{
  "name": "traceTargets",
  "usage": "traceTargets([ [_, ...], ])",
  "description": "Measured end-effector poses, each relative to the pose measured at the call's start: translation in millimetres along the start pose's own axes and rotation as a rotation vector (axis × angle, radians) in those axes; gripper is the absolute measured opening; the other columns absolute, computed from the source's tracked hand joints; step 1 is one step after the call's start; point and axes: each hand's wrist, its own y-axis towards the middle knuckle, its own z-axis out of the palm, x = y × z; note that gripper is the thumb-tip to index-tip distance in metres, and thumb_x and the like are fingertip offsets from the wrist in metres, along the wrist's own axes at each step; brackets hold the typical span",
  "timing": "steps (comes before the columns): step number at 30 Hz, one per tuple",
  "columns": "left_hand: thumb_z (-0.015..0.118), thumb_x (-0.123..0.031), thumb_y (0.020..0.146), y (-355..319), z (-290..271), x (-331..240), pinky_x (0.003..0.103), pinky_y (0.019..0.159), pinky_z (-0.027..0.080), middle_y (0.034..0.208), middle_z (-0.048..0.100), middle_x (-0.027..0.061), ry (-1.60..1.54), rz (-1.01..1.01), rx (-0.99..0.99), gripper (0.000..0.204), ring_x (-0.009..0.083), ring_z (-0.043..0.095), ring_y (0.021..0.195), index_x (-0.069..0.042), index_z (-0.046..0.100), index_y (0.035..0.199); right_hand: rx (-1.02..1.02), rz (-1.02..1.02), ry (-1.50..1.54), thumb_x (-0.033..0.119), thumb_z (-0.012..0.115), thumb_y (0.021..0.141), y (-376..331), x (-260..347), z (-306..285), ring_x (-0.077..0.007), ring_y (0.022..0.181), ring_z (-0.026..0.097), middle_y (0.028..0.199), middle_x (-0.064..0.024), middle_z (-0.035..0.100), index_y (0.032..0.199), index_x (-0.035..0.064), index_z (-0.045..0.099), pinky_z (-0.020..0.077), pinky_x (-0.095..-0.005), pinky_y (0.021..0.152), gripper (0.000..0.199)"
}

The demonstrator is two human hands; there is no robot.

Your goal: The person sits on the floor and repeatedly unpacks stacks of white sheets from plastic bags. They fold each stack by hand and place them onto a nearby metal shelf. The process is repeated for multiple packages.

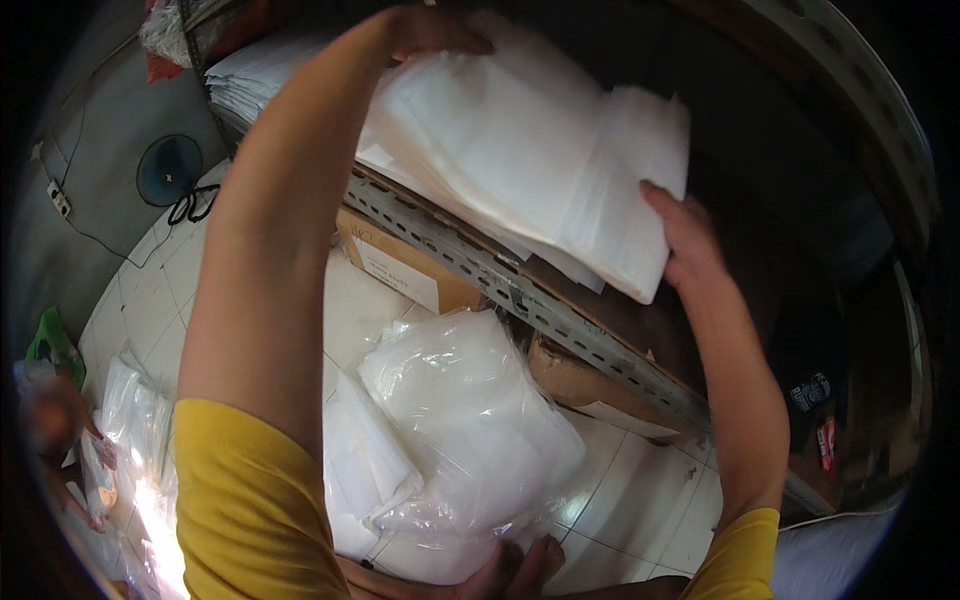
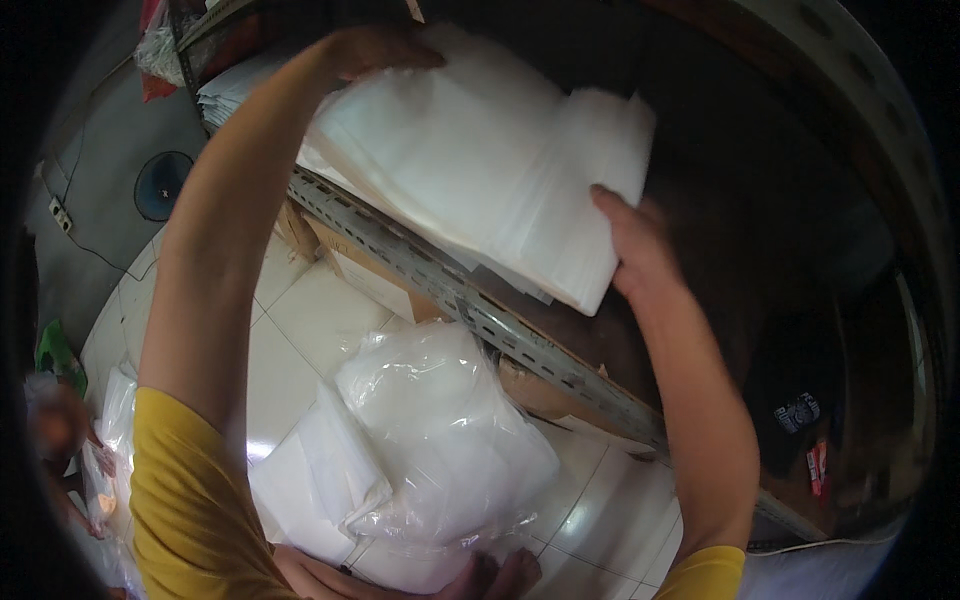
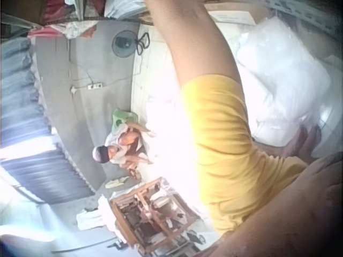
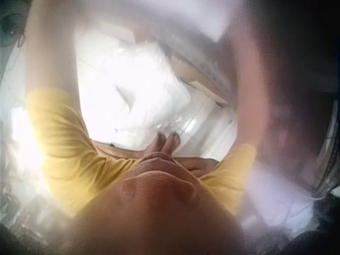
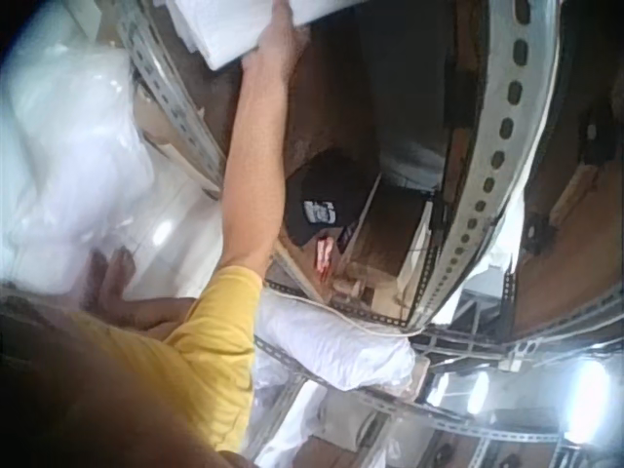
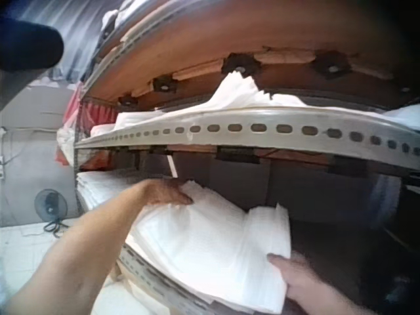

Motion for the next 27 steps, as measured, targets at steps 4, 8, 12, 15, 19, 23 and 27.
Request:
traceTargets([
  [4, 0.081, -0.044, 0.073, 10.0, 34.7, 40.8, 0.043, 0.096, 0.049, 0.124, 0.064, 0.0126, 0.823, 0.473, -0.425, 0.069, 0.0317, 0.06, 0.114, -0.015, 0.058, 0.131, 0.077, 0.166, -0.103, 0.013, 0.066, 0.089, 26.1, -47.4, -1.5, -0.0328, 0.106, 0.062, 0.12, -0.0234, 0.059, 0.133, -0.0065, 0.042, 0.0543, -0.0458, 0.088, 0.054],
  [8, 0.069, -0.055, 0.081, -13.6, 56.4, 13.4, 0.045, 0.107, 0.041, 0.133, 0.059, 0.0141, 0.608, 0.212, -0.3, 0.068, 0.0363, 0.052, 0.125, -0.015, 0.055, 0.135, 0.074, 0.158, -0.109, 0.011, 0.064, 0.09, 26.8, -45.2, -8.0, -0.0328, 0.106, 0.062, 0.12, -0.0231, 0.058, 0.135, -0.0075, 0.038, 0.0539, -0.0453, 0.088, 0.055],
  [12, 0.051, -0.064, 0.089, -58.8, 99.6, -7.6, 0.047, 0.113, 0.033, 0.132, 0.058, 0.0143, 1.091, 0.211, -0.212, 0.066, 0.0354, 0.046, 0.132, -0.012, 0.057, 0.13, 0.054, 0.107, -0.063, 0.009, 0.062, 0.089, 35.0, -51.3, -4.5, -0.0319, 0.106, 0.062, 0.121, -0.023, 0.057, 0.135, -0.0078, 0.038, 0.0539, -0.0449, 0.088, 0.054],
  [15, 0.039, -0.062, 0.095, -86.0, 136.5, -15.7, 0.058, 0.112, 0.031, 0.142, 0.05, 0.0105, 1.205, 0.138, -0.033, 0.061, 0.0336, 0.04, 0.136, -0.019, 0.057, 0.133, 0.057, 0.062, -0.061, 0.011, 0.062, 0.091, 45.6, -57.0, -5.1, -0.0316, 0.105, 0.063, 0.122, -0.0233, 0.058, 0.135, -0.0078, 0.04, 0.0546, -0.0436, 0.088, 0.053],
  [19, 0.04, -0.054, 0.098, -82.4, 132.3, 34.1, 0.056, 0.116, 0.024, 0.142, 0.048, 0.0084, 1.233, 0.324, -0.278, 0.052, 0.0294, 0.036, 0.139, -0.014, 0.058, 0.128, 0.053, 0.042, -0.298, 0.014, 0.064, 0.088, 31.9, -44.6, 5.2, -0.0316, 0.109, 0.06, 0.124, -0.0223, 0.057, 0.137, -0.0059, 0.037, 0.0502, -0.0432, 0.094, 0.059],
  [23, 0.035, -0.052, 0.1, -81.7, 133.7, 42.6, 0.058, 0.115, 0.024, 0.141, 0.048, 0.0085, 1.223, 0.383, -0.305, 0.052, 0.0283, 0.034, 0.139, -0.015, 0.058, 0.129, -0.091, -0.436, -0.92, 0.025, 0.067, 0.087, 18.2, -22.3, 2.6, -0.0351, 0.113, 0.059, 0.127, -0.025, 0.057, 0.135, -0.0028, 0.045, 0.0453, -0.0443, 0.1, 0.06],
  [27, 0.039, -0.05, 0.099, -85.1, 132.7, 40.4, 0.058, 0.113, 0.027, 0.141, 0.047, 0.0097, 1.211, 0.386, -0.294, 0.049, 0.0301, 0.037, 0.137, -0.014, 0.058, 0.126, 0.114, -1.034, -1.167, 0.031, 0.065, 0.089, 37.9, -16.5, 30.6, -0.0386, 0.118, 0.055, 0.128, -0.0231, 0.057, 0.123, 0.001, 0.061, 0.0425, -0.0463, 0.102, 0.045],
])
